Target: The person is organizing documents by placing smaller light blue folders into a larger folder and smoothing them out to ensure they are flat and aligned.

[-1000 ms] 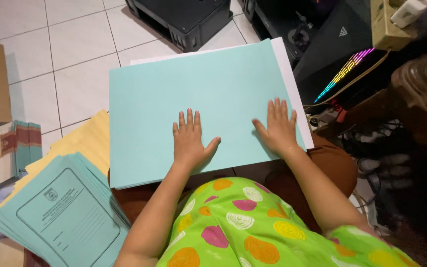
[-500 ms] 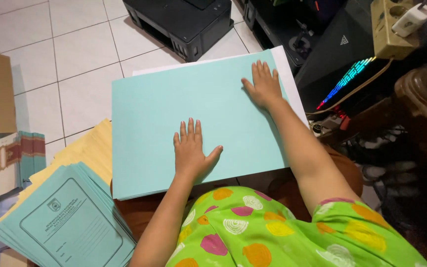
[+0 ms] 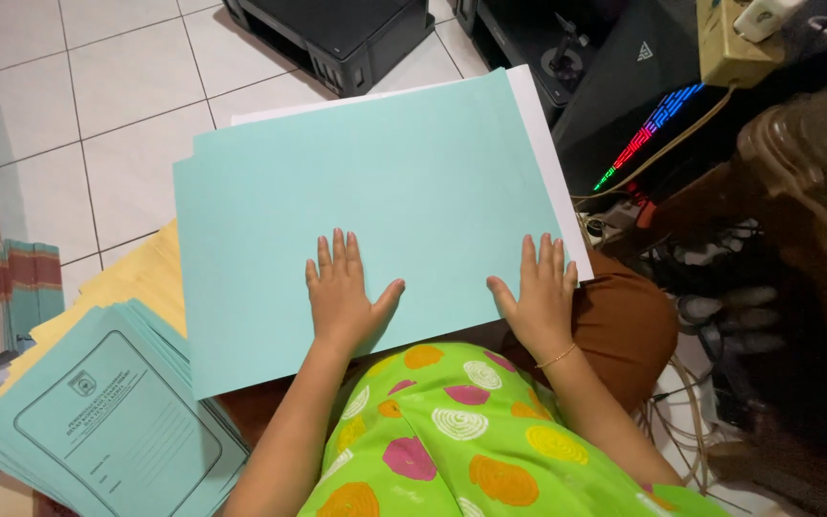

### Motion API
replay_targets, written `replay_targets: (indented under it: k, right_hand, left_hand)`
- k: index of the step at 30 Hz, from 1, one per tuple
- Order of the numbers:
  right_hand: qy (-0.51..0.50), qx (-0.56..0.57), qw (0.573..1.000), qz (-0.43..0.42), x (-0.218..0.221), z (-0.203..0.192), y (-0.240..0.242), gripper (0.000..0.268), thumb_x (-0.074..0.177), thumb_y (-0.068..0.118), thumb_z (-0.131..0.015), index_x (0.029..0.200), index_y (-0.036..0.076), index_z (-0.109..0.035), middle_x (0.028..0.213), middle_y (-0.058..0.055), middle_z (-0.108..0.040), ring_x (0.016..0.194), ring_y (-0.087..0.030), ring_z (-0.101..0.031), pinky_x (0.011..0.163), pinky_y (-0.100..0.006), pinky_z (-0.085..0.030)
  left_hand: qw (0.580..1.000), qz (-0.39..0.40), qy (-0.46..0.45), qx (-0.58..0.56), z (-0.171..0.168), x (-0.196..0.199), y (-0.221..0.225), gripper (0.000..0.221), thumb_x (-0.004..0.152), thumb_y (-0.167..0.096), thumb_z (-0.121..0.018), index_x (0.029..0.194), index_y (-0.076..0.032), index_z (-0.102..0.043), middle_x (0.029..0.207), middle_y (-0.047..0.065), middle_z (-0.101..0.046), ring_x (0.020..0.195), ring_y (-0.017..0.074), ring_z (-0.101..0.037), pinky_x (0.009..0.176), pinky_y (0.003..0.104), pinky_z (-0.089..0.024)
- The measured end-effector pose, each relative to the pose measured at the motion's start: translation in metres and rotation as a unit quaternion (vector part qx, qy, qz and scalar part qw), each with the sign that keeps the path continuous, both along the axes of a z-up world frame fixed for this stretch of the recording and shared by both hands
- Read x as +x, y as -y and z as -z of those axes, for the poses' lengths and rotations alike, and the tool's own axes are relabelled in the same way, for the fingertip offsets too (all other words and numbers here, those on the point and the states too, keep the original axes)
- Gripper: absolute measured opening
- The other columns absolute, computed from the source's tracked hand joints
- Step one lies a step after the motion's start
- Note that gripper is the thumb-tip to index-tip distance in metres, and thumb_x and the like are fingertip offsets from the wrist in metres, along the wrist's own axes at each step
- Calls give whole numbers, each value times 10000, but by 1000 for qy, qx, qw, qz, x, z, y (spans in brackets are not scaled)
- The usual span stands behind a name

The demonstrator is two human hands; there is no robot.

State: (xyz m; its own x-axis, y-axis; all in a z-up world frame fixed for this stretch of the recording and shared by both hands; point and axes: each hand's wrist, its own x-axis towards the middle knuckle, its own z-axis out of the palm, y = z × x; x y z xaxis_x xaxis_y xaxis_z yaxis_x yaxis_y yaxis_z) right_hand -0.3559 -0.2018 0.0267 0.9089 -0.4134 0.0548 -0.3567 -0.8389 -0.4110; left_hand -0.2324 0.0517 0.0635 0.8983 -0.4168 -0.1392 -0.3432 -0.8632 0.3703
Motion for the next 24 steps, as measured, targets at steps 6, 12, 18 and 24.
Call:
replay_targets:
  k: [6, 12, 18, 24]
  right_hand:
    - [48, -26, 999, -3, 4, -10, -6, 832, 972, 484, -620, 1594, 44, -285, 1599, -261, -339, 1513, -404, -255, 1140, -710, -45]
    - [36, -59, 997, -19, 4, -8, -20, 763, 968, 310, -643, 1605, 95, -283, 1607, -187, -372, 1477, -324, -361, 1150, -629, -152]
    - [15, -13, 999, -42, 4, -19, -29, 740, 978, 184, -602, 1623, 108, -247, 1628, -190, -341, 1484, -340, -345, 1150, -569, -243]
    - [-4, -8, 995, -101, 3, 1, -23, 661, 1004, 114, -470, 1625, 91, -246, 1626, -221, -328, 1506, -378, -294, 1171, -503, -259]
  left_hand:
    - [1000, 2, 20, 19, 17, 45, 17, 989, 954, -687, -446, 1587, 45, -242, 1669, 273, -184, 1565, 429, -103, 1236, 614, -85]
    - [996, -49, 76, 19, 42, 190, 71, 960, 995, -693, -406, 1594, 39, -240, 1670, 254, -189, 1568, 393, -121, 1253, 559, -137]
    - [997, -41, 68, 3, 23, 156, 71, 893, 1019, -616, -419, 1596, 42, -238, 1670, 260, -187, 1569, 401, -115, 1255, 552, -125]
    - [999, 24, 22, -42, 11, 0, 11, 903, 996, -570, -466, 1580, 74, -218, 1655, 312, -159, 1555, 453, -80, 1234, 574, -71]
